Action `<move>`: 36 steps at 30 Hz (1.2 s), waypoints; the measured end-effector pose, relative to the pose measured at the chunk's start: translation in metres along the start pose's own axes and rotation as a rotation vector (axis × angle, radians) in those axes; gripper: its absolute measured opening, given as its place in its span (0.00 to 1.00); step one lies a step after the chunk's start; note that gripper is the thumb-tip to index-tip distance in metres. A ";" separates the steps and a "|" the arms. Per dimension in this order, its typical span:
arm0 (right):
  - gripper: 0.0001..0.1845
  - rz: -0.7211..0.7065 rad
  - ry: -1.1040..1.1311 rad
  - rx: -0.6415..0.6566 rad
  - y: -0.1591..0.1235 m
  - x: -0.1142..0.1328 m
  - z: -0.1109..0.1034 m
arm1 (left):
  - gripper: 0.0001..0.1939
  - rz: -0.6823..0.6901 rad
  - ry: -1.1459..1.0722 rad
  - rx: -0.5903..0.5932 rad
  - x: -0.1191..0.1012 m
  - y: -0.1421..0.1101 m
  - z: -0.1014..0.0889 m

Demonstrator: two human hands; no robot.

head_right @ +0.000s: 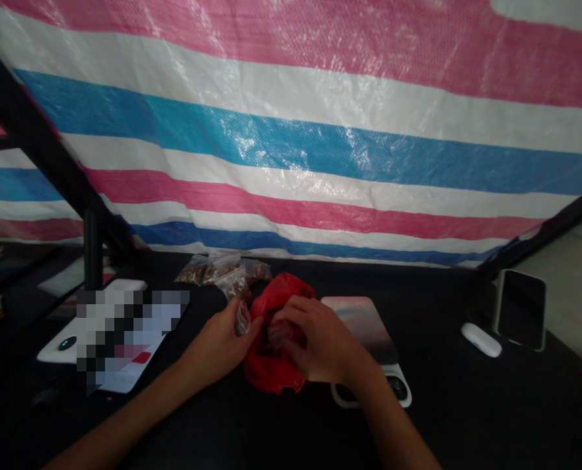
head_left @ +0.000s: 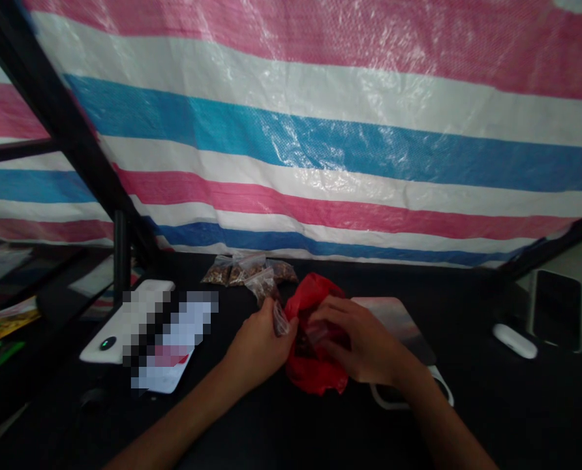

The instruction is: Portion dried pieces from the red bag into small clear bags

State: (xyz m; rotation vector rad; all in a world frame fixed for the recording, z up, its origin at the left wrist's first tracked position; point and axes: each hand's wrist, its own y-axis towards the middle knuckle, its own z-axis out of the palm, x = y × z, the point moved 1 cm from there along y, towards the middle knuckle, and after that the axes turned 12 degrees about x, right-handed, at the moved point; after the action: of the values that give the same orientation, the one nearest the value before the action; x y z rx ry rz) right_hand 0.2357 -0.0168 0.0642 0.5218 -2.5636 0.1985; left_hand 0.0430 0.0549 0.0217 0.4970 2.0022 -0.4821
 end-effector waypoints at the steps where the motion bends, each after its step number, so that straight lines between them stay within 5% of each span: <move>1: 0.12 0.027 -0.021 0.043 0.001 0.001 0.002 | 0.09 -0.014 -0.016 0.037 0.000 -0.001 0.000; 6: 0.16 0.098 -0.083 0.080 0.005 -0.004 0.010 | 0.12 0.033 -0.194 0.198 0.001 -0.002 0.006; 17: 0.19 0.195 -0.088 0.056 0.008 -0.018 0.017 | 0.13 -0.041 -0.620 0.105 0.003 0.013 0.003; 30: 0.15 0.297 0.089 -0.086 0.014 -0.021 0.024 | 0.10 0.041 -0.558 0.094 0.005 0.014 0.005; 36: 0.14 0.084 0.419 -0.231 0.010 -0.015 0.019 | 0.07 0.234 -0.254 0.027 0.009 0.012 0.010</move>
State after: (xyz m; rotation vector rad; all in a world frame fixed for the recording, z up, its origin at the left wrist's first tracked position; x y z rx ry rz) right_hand 0.2352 -0.0072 0.0399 0.2529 -2.1625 0.0338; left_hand 0.0522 0.0609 0.0081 0.6449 1.6725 -0.4053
